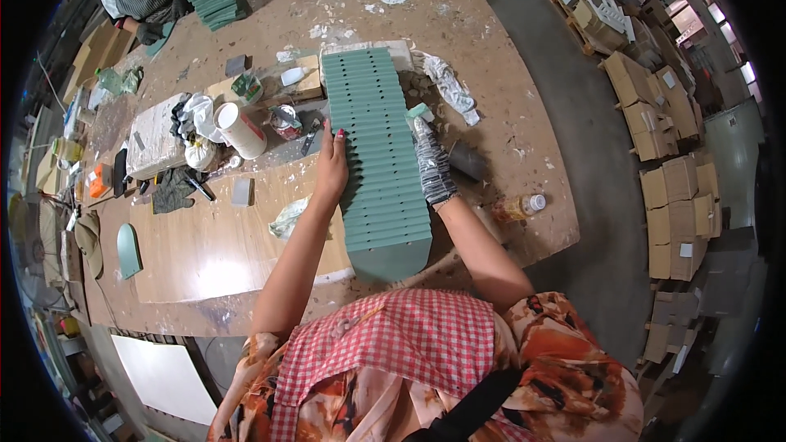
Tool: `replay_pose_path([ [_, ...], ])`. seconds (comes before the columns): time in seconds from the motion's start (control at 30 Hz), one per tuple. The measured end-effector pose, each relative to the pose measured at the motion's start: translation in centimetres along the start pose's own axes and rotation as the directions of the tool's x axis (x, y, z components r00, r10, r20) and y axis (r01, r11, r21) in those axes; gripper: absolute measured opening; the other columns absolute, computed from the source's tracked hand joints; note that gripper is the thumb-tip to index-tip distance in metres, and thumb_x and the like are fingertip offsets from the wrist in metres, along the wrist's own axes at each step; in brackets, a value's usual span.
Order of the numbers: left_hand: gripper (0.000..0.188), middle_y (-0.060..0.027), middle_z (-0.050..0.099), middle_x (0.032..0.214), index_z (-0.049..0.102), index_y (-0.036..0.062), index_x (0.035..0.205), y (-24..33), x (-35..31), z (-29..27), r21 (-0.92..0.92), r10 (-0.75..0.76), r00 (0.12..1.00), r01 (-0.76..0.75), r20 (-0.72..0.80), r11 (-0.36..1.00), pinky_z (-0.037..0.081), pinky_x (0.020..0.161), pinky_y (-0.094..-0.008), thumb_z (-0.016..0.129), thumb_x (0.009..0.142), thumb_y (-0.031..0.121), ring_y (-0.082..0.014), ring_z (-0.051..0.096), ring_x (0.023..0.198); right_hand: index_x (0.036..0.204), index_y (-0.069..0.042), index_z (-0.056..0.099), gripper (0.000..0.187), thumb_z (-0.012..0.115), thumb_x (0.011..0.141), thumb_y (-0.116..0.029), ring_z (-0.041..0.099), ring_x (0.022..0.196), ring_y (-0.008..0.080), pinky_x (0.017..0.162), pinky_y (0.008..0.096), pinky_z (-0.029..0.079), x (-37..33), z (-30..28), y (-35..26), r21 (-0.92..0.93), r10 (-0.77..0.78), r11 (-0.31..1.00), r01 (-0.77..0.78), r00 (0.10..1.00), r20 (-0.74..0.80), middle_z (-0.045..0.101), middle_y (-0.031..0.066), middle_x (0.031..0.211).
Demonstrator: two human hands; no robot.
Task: The person wipes the edges of a stack of green panels with a cloth, applies a green substance from a small block to the panels, and then wipes the panels again with the cloth.
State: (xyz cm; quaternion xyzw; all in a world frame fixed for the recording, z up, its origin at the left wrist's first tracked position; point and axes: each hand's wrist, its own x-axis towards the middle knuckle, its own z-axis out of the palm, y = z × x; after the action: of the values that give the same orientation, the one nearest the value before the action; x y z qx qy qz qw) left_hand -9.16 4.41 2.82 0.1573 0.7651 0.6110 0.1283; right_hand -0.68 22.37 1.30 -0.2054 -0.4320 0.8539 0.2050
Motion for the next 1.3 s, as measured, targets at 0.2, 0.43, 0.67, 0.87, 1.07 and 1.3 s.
replay_pose_path([
  [0.2,0.054,-0.0180,0.035,0.148,0.027,0.0002,0.146,1.2,-0.2,-0.6,-0.068,-0.001,1.000,0.003,0.019,0.998,0.023,0.111,-0.0311,0.040,0.102,0.029,-0.0275,0.032,0.137,0.121,-0.002,0.057,0.042,0.051,0.097,-0.036,0.053,0.100,0.0127,0.093,0.0271,0.042,-0.7,1.4,-1.1,-0.088,-0.023,0.996,0.019,0.999,-0.042,0.059,0.0031,0.112],
  [0.43,0.065,-0.0178,0.025,0.153,0.019,-0.0006,0.148,4.8,-6.4,-4.2,-0.381,-0.133,0.983,0.171,0.123,0.909,0.022,0.112,-0.0319,0.044,0.099,0.033,-0.0246,0.028,0.140,0.126,0.000,0.049,0.033,0.045,0.099,-0.019,0.048,0.124,0.0195,0.104,0.0322,0.040,-6.4,-3.6,-3.9,-0.052,-0.296,0.954,0.296,0.955,0.016,0.049,0.0135,0.135],
  [0.67,0.099,-0.0188,0.002,0.157,-0.002,0.0035,0.151,0.2,-16.7,-3.9,-0.293,0.088,0.968,-0.016,0.233,0.956,0.011,0.116,-0.0373,0.069,0.083,0.018,-0.0284,0.006,0.145,0.139,0.004,0.037,0.045,0.039,0.101,-0.021,0.042,0.130,0.0221,0.115,0.0336,0.025,-14.8,-4.5,-0.5,-0.158,-0.212,0.966,0.203,0.976,-0.040,0.043,0.0144,0.141],
  [0.87,0.119,-0.0278,0.003,0.154,-0.009,-0.0046,0.147,-0.6,-17.9,-2.5,-0.147,0.056,0.962,-0.017,0.268,0.989,0.015,0.115,-0.0384,0.079,0.075,0.030,-0.0323,0.010,0.144,0.123,0.002,0.054,0.037,0.049,0.099,-0.024,0.055,0.105,0.0154,0.095,0.0285,0.043,-16.9,0.1,-0.2,-0.129,-0.279,0.958,0.256,0.936,-0.215,0.059,0.0078,0.119],
  [1.07,0.117,-0.0264,0.008,0.154,-0.010,-0.0055,0.146,-1.3,-17.6,-1.8,-0.173,0.102,0.953,-0.054,0.284,0.983,0.020,0.114,-0.0369,0.080,0.075,0.020,-0.0295,0.019,0.141,0.130,0.003,0.049,0.039,0.043,0.101,-0.024,0.052,0.113,0.0143,0.103,0.0289,0.039,-18.7,0.9,-1.0,-0.269,-0.238,0.944,0.189,0.957,-0.165,0.054,0.0088,0.126],
  [1.3,0.114,-0.0266,0.011,0.154,-0.009,-0.0047,0.147,-0.8,-17.6,-2.7,-0.279,0.058,0.947,0.035,0.315,0.960,0.021,0.113,-0.0369,0.078,0.076,0.015,-0.0285,0.020,0.141,0.129,0.002,0.050,0.038,0.044,0.101,-0.023,0.052,0.112,0.0139,0.101,0.0282,0.039,-17.7,2.1,-1.2,-0.300,-0.296,0.920,0.253,0.949,-0.107,0.055,0.0089,0.125],
])
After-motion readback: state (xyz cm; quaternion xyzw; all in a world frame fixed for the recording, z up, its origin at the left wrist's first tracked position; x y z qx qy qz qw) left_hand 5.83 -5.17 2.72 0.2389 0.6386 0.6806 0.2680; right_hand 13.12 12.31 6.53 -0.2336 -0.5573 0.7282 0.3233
